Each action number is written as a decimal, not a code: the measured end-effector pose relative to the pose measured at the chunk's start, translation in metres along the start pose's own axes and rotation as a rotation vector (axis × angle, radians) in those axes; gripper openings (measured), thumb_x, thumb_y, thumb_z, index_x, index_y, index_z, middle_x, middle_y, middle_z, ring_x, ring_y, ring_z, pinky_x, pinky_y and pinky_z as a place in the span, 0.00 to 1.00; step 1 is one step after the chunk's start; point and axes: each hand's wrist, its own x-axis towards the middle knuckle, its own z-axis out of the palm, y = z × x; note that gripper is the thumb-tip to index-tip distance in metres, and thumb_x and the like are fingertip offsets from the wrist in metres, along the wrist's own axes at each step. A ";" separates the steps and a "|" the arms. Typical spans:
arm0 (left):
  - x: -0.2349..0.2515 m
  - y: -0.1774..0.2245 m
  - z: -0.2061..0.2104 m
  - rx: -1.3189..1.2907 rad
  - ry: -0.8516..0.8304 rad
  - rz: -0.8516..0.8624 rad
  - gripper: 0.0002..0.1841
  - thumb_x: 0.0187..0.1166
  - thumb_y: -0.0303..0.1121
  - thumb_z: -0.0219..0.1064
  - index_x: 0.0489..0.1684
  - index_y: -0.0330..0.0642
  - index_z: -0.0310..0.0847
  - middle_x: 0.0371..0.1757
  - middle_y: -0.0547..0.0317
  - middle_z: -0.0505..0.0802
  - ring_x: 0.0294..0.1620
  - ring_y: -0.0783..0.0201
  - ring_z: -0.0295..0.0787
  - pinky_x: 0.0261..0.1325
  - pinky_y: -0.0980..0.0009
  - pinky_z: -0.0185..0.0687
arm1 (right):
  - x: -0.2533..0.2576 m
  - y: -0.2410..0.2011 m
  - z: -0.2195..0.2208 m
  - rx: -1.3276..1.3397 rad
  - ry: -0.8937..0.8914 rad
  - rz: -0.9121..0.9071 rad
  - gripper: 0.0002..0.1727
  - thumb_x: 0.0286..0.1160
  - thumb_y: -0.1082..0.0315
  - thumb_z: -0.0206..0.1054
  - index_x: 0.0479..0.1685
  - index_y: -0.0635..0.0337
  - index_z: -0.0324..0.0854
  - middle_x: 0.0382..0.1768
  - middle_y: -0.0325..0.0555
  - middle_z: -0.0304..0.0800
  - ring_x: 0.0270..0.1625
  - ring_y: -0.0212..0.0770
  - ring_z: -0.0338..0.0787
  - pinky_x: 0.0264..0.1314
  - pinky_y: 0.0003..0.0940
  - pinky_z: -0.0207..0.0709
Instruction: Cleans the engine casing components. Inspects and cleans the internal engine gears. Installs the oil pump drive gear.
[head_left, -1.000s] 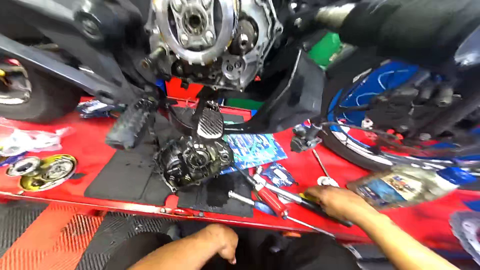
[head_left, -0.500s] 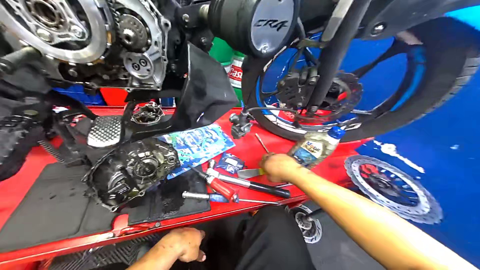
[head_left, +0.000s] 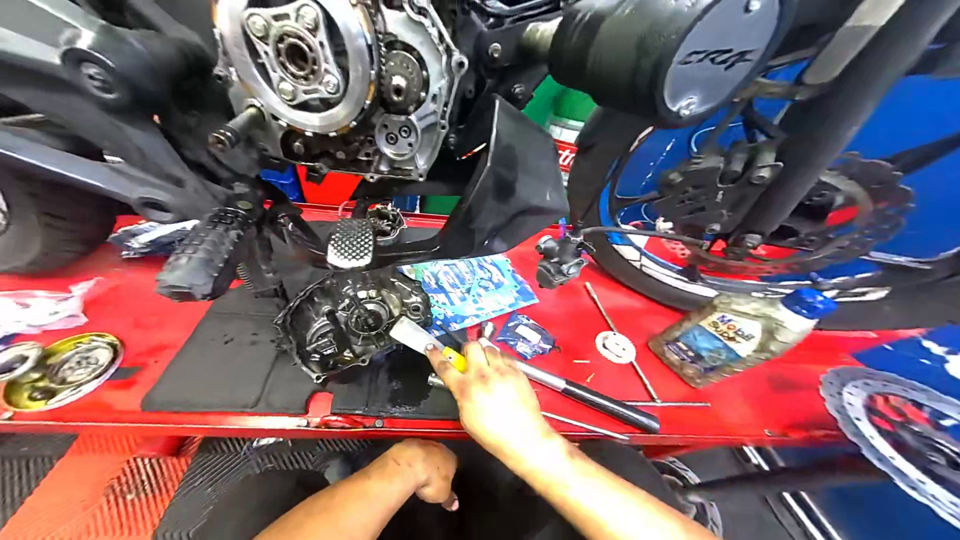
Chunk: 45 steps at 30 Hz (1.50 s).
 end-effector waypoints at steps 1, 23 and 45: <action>-0.002 -0.004 0.002 -0.002 0.003 -0.001 0.37 0.79 0.61 0.66 0.73 0.34 0.79 0.62 0.32 0.90 0.67 0.33 0.86 0.66 0.25 0.75 | -0.007 0.001 0.003 0.009 -0.055 0.002 0.35 0.78 0.67 0.61 0.85 0.23 0.71 0.48 0.52 0.85 0.49 0.53 0.89 0.44 0.49 0.85; -0.004 -0.012 0.003 0.028 0.009 0.043 0.40 0.78 0.64 0.65 0.76 0.37 0.76 0.63 0.33 0.90 0.68 0.34 0.85 0.66 0.26 0.75 | -0.032 0.015 0.005 1.773 -0.462 0.732 0.21 0.95 0.61 0.48 0.77 0.57 0.75 0.34 0.53 0.89 0.19 0.37 0.82 0.18 0.28 0.77; 0.002 0.018 -0.001 0.087 -0.075 0.028 0.42 0.77 0.64 0.66 0.83 0.40 0.71 0.69 0.34 0.87 0.73 0.35 0.82 0.71 0.28 0.72 | -0.201 0.019 -0.040 0.614 -0.429 0.674 0.27 0.86 0.57 0.57 0.84 0.45 0.74 0.56 0.43 0.92 0.43 0.41 0.94 0.45 0.42 0.90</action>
